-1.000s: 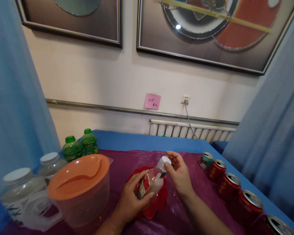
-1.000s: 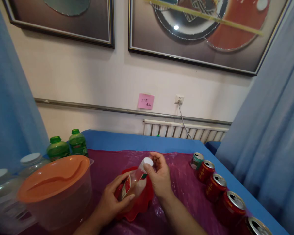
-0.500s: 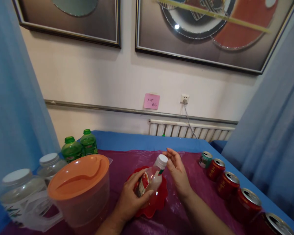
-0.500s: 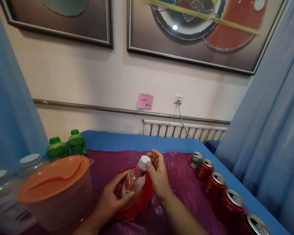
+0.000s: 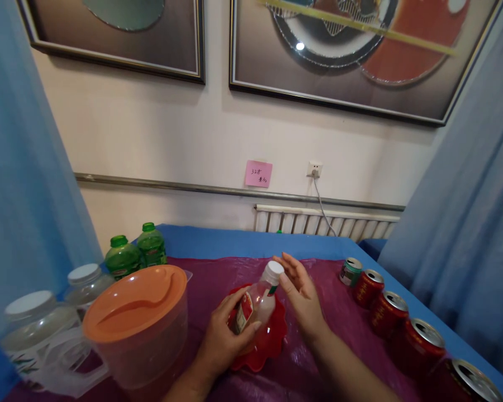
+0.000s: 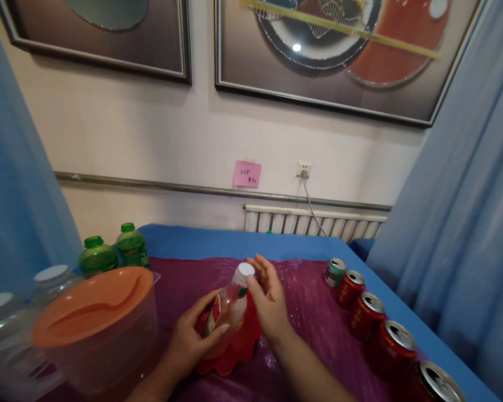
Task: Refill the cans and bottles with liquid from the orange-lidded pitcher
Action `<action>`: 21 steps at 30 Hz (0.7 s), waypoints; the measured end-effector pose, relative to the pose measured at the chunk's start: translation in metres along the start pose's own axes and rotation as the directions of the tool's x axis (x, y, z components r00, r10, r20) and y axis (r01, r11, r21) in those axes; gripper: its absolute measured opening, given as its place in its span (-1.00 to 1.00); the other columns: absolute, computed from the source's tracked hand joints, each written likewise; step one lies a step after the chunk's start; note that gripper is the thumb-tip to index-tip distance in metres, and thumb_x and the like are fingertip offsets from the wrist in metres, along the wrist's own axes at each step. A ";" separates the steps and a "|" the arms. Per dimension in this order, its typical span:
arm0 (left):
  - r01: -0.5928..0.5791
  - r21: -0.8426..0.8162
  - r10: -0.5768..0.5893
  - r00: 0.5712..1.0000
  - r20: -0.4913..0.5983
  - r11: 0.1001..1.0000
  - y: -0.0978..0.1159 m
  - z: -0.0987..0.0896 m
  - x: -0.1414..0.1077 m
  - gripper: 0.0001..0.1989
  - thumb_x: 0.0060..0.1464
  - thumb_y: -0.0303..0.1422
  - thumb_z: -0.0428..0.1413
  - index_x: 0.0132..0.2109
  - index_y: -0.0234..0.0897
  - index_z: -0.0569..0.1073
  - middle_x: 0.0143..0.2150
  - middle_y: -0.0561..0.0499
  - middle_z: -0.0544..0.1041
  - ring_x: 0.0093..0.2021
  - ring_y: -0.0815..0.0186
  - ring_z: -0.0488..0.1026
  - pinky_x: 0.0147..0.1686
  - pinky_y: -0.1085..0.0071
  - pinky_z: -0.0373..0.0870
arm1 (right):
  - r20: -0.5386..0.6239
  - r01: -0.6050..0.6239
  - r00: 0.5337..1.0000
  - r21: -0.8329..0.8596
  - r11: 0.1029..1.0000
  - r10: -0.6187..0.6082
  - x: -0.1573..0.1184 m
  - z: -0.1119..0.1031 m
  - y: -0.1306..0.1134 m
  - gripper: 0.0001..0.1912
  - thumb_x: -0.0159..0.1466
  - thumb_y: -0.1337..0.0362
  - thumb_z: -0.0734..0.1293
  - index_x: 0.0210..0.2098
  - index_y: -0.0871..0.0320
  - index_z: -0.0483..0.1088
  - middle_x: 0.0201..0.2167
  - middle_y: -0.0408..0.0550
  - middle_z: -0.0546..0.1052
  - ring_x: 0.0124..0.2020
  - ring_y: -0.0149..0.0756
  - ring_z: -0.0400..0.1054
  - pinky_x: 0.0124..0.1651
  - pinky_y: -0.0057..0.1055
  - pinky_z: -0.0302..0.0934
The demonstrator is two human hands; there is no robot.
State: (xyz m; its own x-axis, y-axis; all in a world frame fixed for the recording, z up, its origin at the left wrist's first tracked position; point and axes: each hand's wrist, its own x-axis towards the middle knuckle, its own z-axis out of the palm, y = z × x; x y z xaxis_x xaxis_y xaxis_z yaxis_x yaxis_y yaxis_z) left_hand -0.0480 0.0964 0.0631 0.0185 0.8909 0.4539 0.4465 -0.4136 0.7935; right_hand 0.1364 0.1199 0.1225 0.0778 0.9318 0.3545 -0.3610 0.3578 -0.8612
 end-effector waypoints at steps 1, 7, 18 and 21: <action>0.012 -0.014 -0.012 1.000 0.012 1.000 0.000 0.000 0.000 -0.38 -0.06 -0.24 0.28 0.19 -0.20 0.43 0.14 -0.17 0.55 0.10 0.04 0.51 0.10 0.08 0.45 | 0.025 -0.010 1.000 0.014 1.000 0.010 0.000 0.000 -0.002 -0.46 0.16 0.00 0.49 0.07 0.04 0.40 0.05 0.03 0.56 0.10 -0.14 0.43 0.17 -0.17 0.29; 0.005 -0.032 -0.004 0.999 0.052 0.999 0.004 -0.001 0.001 -0.37 -0.05 -0.25 0.27 0.21 -0.19 0.42 0.16 -0.18 0.55 0.12 0.03 0.50 0.15 0.05 0.41 | 0.001 0.019 1.000 0.024 1.000 -0.019 0.001 0.001 -0.002 -0.59 0.13 0.02 0.51 -0.11 0.06 0.45 -0.10 0.00 0.63 -0.04 -0.15 0.51 0.08 -0.18 0.35; 0.110 -0.137 -0.109 0.994 0.014 0.985 0.004 0.001 0.002 -0.34 -0.06 -0.20 0.29 0.20 -0.26 0.40 0.18 -0.24 0.54 0.15 0.01 0.49 0.18 0.01 0.39 | -0.039 0.005 0.999 -0.028 1.000 -0.006 -0.005 -0.004 0.012 -0.40 0.14 0.04 0.51 0.10 0.06 0.34 0.06 0.08 0.55 0.09 -0.10 0.44 0.20 -0.04 0.26; 0.165 -0.300 -0.179 0.984 -0.021 0.940 0.000 0.001 0.005 -0.26 -0.08 -0.12 0.31 0.21 -0.35 0.34 0.19 -0.34 0.51 0.17 -0.01 0.48 0.17 0.03 0.41 | 0.054 -0.083 0.995 -0.078 0.993 0.088 -0.011 -0.010 0.026 -0.32 0.04 0.05 0.57 0.10 0.07 0.38 0.14 0.13 0.50 0.17 -0.02 0.39 0.27 0.06 0.19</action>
State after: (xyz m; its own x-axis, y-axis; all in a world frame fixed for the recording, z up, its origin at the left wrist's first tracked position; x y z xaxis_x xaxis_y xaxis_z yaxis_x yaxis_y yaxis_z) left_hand -0.0464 0.1009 0.0652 -0.0805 0.9464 0.3127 0.1539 -0.2982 0.9420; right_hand 0.1356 0.1194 0.0919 -0.0045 0.9549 0.2968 -0.2930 0.2825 -0.9134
